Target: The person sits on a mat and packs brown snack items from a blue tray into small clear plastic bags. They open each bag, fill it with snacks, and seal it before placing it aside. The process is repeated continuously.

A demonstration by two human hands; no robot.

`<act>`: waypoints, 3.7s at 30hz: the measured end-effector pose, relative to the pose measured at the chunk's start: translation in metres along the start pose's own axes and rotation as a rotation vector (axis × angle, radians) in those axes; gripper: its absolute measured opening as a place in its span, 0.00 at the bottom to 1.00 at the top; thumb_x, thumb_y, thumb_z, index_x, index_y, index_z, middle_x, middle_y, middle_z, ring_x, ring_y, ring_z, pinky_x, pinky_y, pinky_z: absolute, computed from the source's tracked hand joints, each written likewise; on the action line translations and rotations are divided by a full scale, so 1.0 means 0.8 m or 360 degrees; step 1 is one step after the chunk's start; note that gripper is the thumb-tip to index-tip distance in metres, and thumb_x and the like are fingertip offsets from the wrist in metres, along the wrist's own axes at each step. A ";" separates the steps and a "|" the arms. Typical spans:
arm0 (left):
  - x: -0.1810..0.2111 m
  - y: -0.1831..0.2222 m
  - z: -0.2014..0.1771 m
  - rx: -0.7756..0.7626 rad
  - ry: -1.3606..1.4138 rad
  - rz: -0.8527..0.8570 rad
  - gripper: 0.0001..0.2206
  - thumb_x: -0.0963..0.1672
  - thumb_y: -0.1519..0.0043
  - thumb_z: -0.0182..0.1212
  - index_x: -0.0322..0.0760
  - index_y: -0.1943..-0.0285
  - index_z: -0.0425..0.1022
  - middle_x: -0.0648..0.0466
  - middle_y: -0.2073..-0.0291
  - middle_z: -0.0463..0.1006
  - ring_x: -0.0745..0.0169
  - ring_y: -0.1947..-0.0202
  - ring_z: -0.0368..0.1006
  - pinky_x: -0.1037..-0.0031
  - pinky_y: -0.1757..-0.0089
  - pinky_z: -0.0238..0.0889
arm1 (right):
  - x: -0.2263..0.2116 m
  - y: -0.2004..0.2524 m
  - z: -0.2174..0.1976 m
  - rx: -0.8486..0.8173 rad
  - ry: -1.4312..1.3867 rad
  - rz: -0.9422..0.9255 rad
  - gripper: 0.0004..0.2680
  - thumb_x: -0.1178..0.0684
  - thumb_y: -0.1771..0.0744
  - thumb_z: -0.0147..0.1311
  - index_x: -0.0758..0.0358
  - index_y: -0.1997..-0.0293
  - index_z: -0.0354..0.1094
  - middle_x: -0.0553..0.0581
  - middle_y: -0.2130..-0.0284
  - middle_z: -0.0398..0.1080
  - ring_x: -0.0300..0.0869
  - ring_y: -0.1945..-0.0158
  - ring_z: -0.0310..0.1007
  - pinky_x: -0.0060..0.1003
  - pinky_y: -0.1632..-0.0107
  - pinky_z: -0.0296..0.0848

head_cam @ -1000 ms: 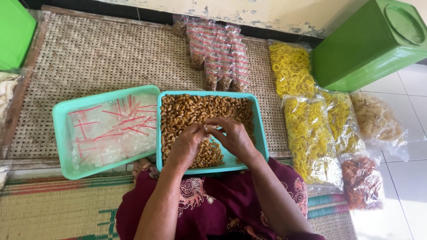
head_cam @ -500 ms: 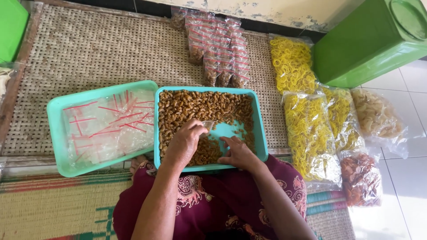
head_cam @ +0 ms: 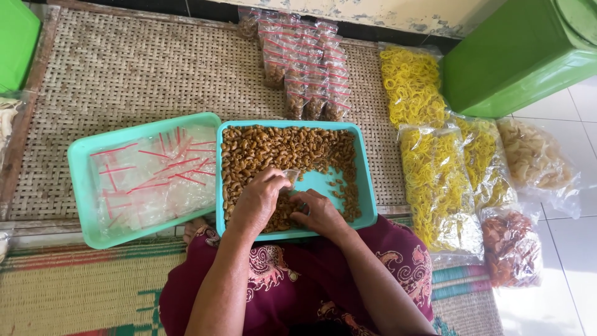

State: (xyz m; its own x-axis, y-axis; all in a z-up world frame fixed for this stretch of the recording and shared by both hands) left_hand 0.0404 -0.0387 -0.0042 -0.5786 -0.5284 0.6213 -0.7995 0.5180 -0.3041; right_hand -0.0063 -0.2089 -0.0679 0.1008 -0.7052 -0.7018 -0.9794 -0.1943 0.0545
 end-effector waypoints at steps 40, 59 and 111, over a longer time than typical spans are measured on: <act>0.004 -0.007 -0.006 -0.0016 -0.0140 -0.0052 0.10 0.36 0.38 0.62 0.45 0.54 0.80 0.58 0.54 0.74 0.60 0.56 0.81 0.72 0.55 0.80 | 0.080 -0.034 -0.079 0.0199 0.0108 0.0357 0.27 0.51 0.41 0.72 0.62 0.36 0.65 0.63 0.55 0.69 0.53 0.61 0.81 0.50 0.57 0.84; -0.001 -0.008 0.003 0.0009 -0.0052 -0.0075 0.10 0.35 0.39 0.61 0.44 0.56 0.78 0.58 0.56 0.73 0.55 0.56 0.80 0.72 0.60 0.80 | 0.072 -0.103 -0.045 0.0361 0.0177 -0.0067 0.08 0.53 0.36 0.65 0.51 0.53 0.76 0.54 0.66 0.71 0.48 0.64 0.80 0.40 0.61 0.80; 0.009 -0.029 -0.010 0.0166 0.0100 -0.0235 0.09 0.34 0.38 0.59 0.39 0.59 0.76 0.56 0.55 0.73 0.55 0.58 0.83 0.73 0.60 0.82 | 0.011 -0.081 -0.072 0.0326 -0.0055 0.0044 0.06 0.58 0.33 0.60 0.59 0.53 0.75 0.59 0.66 0.75 0.51 0.60 0.81 0.45 0.60 0.84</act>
State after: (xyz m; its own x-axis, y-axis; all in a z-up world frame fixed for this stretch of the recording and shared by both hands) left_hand 0.0563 -0.0489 0.0133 -0.4452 -0.5484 0.7078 -0.8892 0.3637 -0.2776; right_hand 0.0683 -0.2420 -0.0363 0.0709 -0.6838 -0.7262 -0.9972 -0.0299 -0.0692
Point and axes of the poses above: each hand's wrist, its own y-axis away from the middle knuckle, its own z-axis out of the palm, x = y × z, the point moved 6 cm from there along -y, towards the middle knuckle
